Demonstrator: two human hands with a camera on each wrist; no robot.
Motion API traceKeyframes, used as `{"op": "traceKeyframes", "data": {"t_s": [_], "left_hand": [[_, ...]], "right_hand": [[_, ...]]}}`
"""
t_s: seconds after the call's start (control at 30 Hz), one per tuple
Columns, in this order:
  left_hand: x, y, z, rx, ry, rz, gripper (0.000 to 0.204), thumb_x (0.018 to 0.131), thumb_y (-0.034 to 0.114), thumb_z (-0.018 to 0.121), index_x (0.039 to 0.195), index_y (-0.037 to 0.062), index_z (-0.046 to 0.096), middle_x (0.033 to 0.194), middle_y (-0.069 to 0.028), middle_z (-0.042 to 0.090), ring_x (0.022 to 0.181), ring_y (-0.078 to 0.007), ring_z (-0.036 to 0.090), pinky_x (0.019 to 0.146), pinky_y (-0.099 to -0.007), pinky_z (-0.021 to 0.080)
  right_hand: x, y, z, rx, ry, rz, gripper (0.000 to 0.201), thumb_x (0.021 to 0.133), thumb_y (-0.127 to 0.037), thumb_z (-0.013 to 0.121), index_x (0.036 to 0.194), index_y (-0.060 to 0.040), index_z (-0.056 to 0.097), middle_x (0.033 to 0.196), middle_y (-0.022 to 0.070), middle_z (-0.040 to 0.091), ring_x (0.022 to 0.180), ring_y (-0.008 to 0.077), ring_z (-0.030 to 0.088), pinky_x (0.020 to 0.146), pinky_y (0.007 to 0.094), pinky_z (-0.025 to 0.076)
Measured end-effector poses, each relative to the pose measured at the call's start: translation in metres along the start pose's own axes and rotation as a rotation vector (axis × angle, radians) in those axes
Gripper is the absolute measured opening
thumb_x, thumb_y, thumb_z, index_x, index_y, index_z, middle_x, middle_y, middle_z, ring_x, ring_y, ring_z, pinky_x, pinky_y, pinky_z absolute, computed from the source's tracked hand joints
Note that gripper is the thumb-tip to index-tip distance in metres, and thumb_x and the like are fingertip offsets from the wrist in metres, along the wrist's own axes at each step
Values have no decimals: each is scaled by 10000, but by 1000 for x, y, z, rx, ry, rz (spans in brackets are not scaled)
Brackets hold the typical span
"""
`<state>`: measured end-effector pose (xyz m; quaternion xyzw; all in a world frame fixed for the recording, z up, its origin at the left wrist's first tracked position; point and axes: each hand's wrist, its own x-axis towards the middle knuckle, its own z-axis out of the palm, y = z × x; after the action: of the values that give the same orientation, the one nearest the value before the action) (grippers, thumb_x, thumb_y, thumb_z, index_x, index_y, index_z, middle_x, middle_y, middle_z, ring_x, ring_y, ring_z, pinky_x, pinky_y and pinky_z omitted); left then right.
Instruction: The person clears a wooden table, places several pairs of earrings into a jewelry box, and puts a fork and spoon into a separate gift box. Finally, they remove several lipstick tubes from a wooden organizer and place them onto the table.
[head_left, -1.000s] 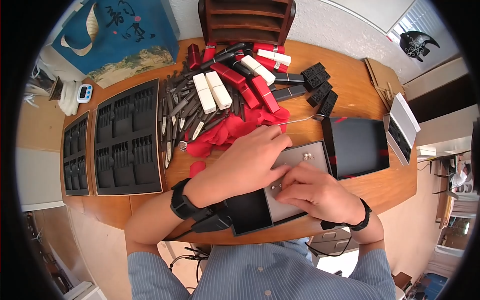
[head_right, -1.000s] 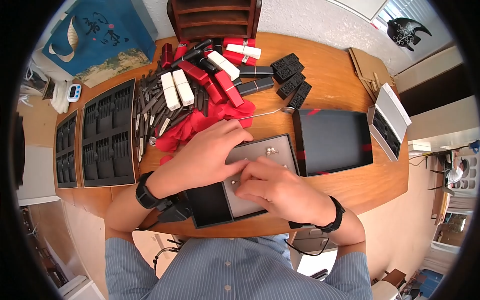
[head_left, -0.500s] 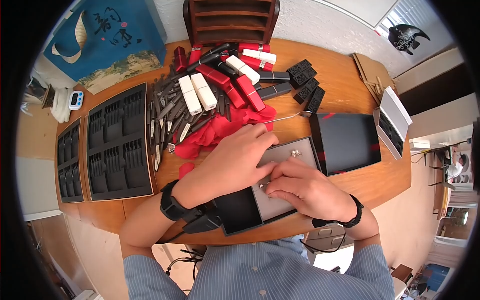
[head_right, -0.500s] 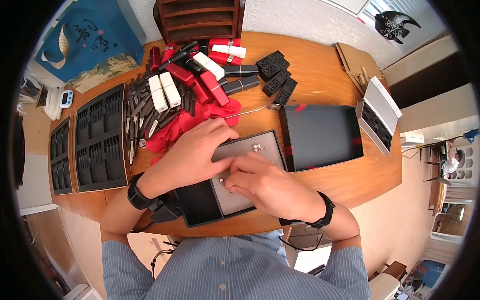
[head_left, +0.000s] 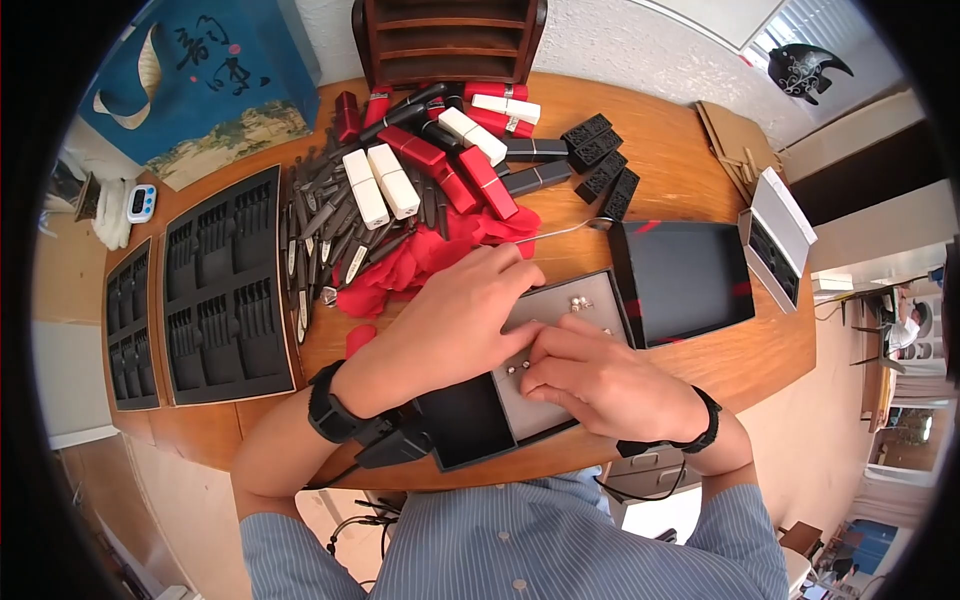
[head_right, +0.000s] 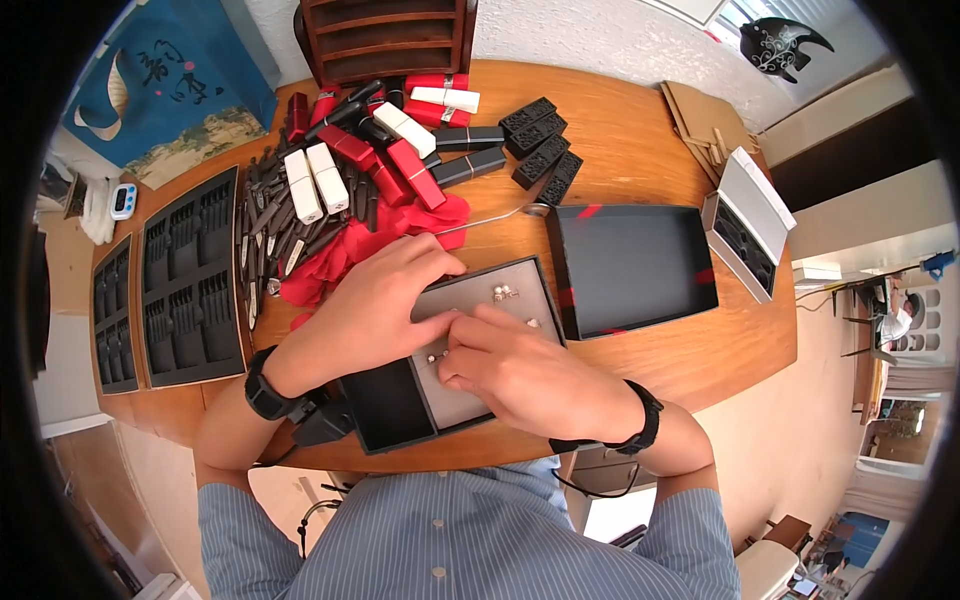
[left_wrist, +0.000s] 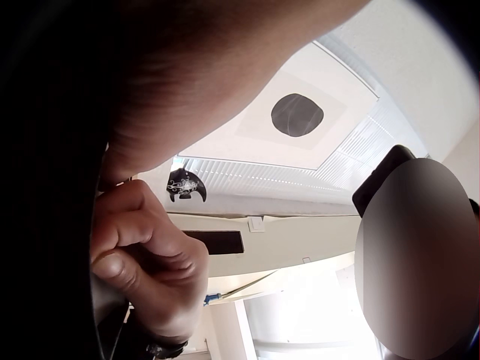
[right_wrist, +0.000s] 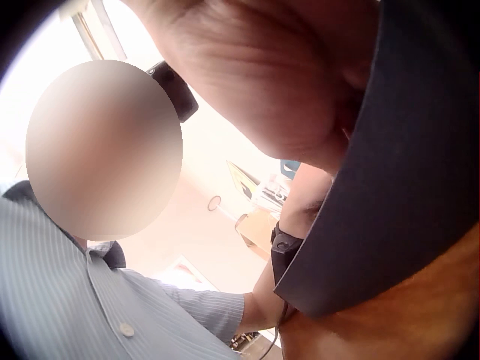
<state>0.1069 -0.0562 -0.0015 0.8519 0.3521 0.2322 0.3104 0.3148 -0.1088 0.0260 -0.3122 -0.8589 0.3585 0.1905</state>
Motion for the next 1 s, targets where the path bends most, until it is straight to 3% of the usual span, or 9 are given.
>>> {"op": "traceKeyframes", "data": {"t_s": [0.47, 0.57, 0.67, 0.77, 0.83, 0.87, 1.0], "left_hand": [[1, 0, 0, 16, 3, 16, 396, 785, 117, 772, 1117, 4, 589, 1042, -138, 570, 1005, -342, 587, 852, -412, 502], [0, 0, 1, 13, 5, 22, 392, 791, 134, 777, 1111, 1, 595, 1036, -143, 573, 996, -345, 590, 851, -414, 500], [0, -3, 2, 23, 17, 27, 367, 816, 158, 775, 1100, 1, 605, 1025, -144, 576, 983, -343, 596, 847, -414, 500], [1, -2, 2, 16, 32, 58, 330, 850, 175, 764, 1090, 5, 616, 999, -131, 576, 940, -313, 599, 820, -393, 499], [2, 6, -6, -38, 41, 45, 295, 875, 172, 757, 1087, 11, 628, 949, -90, 565, 822, -220, 562, 745, -330, 485], [1, 10, -10, -17, 36, 71, 295, 875, 172, 757, 1087, 11, 628, 949, -90, 565, 822, -220, 562, 745, -330, 485], [-13, 32, -31, 48, 171, 48, 266, 864, 96, 752, 1092, 15, 642, 945, -57, 567, 760, -160, 524, 709, -289, 463]], "right_hand": [[0, 4, 3, -14, 46, 37, 92, 875, -56, 692, 926, -44, 616, 985, 82, 601, 949, 304, 566, 824, 387, 486], [0, 11, -1, 112, 80, -26, 83, 898, -61, 692, 969, -38, 655, 939, 85, 619, 917, 300, 587, 814, 377, 493], [-1, 14, -10, 318, 182, -31, 83, 911, -52, 698, 993, -35, 698, 885, 80, 645, 856, 274, 607, 774, 360, 502], [-8, 26, -22, 206, 546, 74, 66, 909, -36, 713, 972, -23, 729, 866, 54, 672, 725, 147, 571, 664, 273, 465], [-8, 40, -29, 144, 690, 69, 72, 914, -43, 710, 979, -20, 729, 853, 50, 665, 709, 132, 558, 654, 265, 458], [-7, 44, -36, 89, 804, 75, 78, 919, -51, 707, 986, -17, 730, 841, 47, 659, 693, 118, 546, 644, 258, 450], [-12, 58, -49, 40, 869, 127, 103, 933, -81, 700, 999, -8, 733, 836, 40, 657, 668, 103, 530, 633, 253, 455]]}}
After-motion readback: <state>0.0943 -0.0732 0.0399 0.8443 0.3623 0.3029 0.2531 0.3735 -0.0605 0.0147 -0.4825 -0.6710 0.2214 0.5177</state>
